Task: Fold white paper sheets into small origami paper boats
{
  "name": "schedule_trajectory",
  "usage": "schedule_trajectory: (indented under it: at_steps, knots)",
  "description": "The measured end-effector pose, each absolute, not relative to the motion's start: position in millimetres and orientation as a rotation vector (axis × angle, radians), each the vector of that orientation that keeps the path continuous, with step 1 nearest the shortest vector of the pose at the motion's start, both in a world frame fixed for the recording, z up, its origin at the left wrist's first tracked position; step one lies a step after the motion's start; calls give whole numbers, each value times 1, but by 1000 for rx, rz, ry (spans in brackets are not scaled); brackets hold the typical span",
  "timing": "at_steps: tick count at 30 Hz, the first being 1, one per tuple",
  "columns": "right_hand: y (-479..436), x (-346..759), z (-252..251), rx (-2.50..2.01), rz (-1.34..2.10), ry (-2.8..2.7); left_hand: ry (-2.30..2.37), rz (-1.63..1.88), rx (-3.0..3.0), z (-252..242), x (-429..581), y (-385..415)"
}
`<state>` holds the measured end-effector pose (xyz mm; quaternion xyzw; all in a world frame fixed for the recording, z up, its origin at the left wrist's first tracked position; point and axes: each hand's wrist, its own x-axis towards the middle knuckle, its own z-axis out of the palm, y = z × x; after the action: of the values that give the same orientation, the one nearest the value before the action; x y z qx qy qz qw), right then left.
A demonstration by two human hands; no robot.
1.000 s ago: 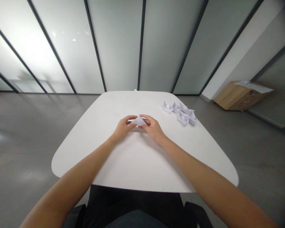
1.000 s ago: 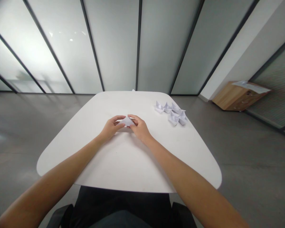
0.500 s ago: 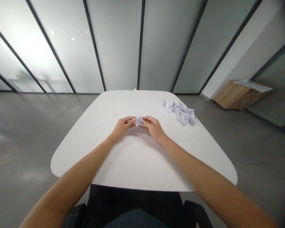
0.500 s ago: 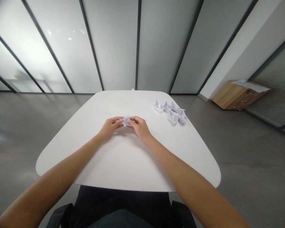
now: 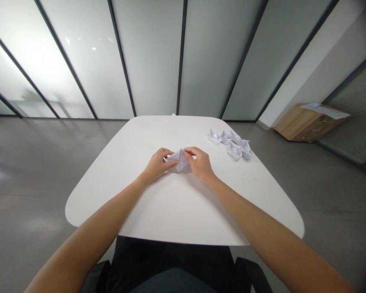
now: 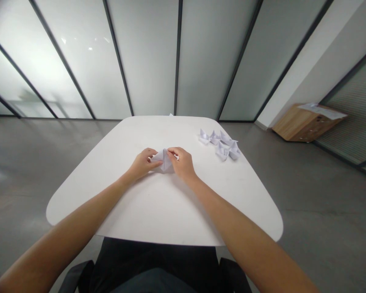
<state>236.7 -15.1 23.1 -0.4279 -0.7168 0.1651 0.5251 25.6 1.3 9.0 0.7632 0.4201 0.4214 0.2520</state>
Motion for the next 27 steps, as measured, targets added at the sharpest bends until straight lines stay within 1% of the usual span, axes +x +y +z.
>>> schedule_trajectory:
  at_steps: [7,11,16,20,27]
  knots:
    - [-18,236,25,-1066,466,-1634,1184,982,1950,20,27,-8]
    - [-16,237,23,-1119,587,-1554,1066,1086,1713,18,31,-9]
    - [-10,233,13,-1130,865,-1346,818,1157,1402,17,37,-10]
    - [-9,230,10,-1088,1002,-1213,825,1131,1383,18,36,-10]
    - [-11,232,14,-1122,955,-1290,914,1088,1593,15,34,-6]
